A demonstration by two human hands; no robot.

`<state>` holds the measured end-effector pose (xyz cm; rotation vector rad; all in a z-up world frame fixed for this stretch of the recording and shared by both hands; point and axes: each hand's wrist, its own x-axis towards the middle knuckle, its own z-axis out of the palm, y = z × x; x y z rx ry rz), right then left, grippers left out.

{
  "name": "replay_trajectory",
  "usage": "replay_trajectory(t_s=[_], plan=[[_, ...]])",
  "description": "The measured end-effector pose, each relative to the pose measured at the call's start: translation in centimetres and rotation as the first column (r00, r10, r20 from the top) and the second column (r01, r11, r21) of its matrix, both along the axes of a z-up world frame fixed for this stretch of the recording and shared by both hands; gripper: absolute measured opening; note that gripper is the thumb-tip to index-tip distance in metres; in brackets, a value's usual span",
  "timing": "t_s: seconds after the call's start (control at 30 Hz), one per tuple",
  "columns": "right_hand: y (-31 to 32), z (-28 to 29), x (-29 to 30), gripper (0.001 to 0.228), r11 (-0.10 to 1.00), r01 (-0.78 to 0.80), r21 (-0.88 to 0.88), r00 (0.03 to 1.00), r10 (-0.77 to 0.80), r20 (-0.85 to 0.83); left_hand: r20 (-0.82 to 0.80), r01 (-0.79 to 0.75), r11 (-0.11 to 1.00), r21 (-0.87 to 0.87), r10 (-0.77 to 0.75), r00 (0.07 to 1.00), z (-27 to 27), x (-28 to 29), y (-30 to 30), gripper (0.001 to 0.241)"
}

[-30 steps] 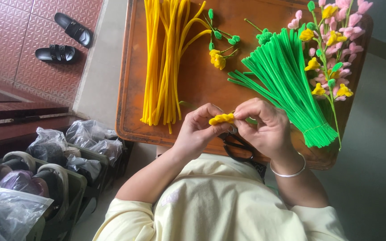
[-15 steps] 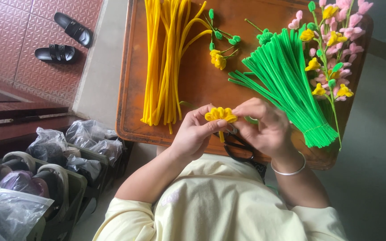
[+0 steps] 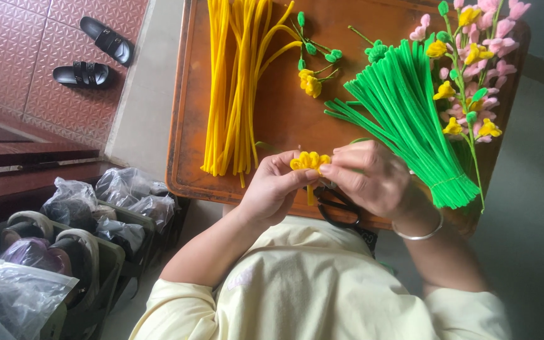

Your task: Making artificial flowers by folding and shaping yellow pipe cleaners

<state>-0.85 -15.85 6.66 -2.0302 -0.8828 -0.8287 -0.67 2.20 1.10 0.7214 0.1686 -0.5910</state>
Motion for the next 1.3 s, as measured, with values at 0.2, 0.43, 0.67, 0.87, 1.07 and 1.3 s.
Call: replay_trajectory(t_s=[0.2, 0.43, 0.67, 0.87, 1.07, 1.3], plan=[[-0.5, 2.4, 1.4, 0.015, 0.983, -0.051, -0.175, 0.982, 0.081, 0.168, -0.051, -0.019, 0.999, -0.028, 0.017, 0.999, 0.4, -0.3, -0.4, 0.009], [-0.7, 2.0, 1.9, 0.016, 0.976, -0.043, -0.214, 0.972, 0.090, 0.218, -0.082, -0.018, 0.999, -0.031, 0.015, 0.997, 2.9, 0.0, -0.5, 0.009], [-0.9, 0.9, 1.9, 0.014, 0.971, -0.023, -0.236, 0.955, 0.091, 0.283, -0.093, -0.049, 0.999, -0.024, 0.047, 0.995, 0.4, -0.8, -1.0, 0.009], [-0.9, 0.3, 1.8, 0.005, 0.960, 0.072, -0.271, 0.943, 0.022, 0.331, 0.010, -0.175, 0.985, 0.006, 0.175, 0.985, 0.0, -1.2, -1.8, 0.008], [0.7, 0.0, 0.9, 0.008, 0.990, 0.137, -0.036, 0.990, -0.138, -0.036, 0.598, -0.381, 0.905, 0.189, 0.201, 0.776, 0.4, 0.4, -1.2, 0.009], [1.2, 1.5, -0.6, 0.014, 0.951, 0.266, 0.160, 0.626, -0.044, -0.779, 0.978, -0.685, 0.717, 0.132, 0.018, 0.208, 2.2, 2.8, -0.5, 0.010]])
